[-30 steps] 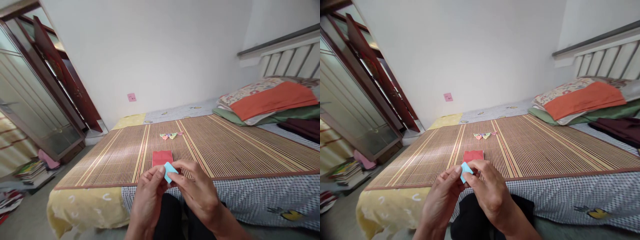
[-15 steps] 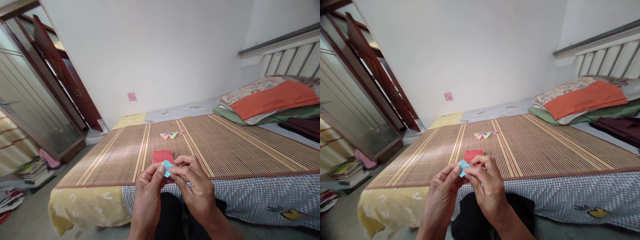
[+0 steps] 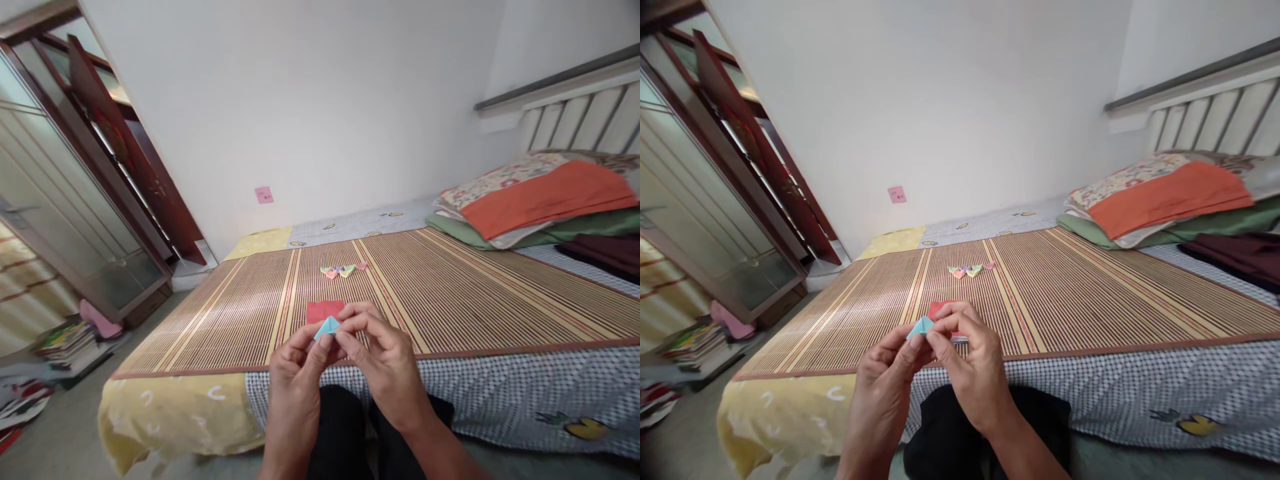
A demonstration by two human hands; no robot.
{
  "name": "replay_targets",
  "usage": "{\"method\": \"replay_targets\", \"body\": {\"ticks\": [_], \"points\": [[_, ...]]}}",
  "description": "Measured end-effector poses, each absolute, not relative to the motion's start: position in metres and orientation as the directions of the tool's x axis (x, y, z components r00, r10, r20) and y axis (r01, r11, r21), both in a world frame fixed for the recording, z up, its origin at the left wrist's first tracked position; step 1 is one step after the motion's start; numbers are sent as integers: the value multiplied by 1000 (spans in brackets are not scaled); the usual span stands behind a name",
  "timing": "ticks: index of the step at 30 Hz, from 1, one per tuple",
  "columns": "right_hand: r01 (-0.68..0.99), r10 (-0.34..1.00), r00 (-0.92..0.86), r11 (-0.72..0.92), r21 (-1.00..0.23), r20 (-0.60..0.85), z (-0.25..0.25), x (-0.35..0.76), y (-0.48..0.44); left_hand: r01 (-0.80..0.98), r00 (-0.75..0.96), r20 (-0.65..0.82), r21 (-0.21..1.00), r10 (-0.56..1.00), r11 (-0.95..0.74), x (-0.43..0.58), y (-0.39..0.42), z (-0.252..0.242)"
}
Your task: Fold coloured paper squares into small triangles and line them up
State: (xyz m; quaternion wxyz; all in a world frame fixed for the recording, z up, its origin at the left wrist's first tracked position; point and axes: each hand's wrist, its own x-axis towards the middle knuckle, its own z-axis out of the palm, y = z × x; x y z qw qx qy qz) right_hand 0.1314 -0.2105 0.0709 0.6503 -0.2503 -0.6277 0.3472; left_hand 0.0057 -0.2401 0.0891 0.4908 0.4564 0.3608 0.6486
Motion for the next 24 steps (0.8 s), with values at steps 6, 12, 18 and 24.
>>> {"method": "replay_targets", "body": {"ticks": [6,12,18,24], "points": [[-181,783,-25,607,-774,621,72,126,-210,-314,-132,245,909,960,-275,8,-239,88],[-164,756,-35,641,-750,654,77,126,-208,-358,-170,213,896,962,-262,9,-237,88],[-218,794,-69,579,-785,604,80,125,-210,-345,-170,231,897,958,-278,10,-238,87],[-297,827,-72,516,-804,558,78,118,-211,-341,-261,244,882,934,-326,12,-239,82]]}}
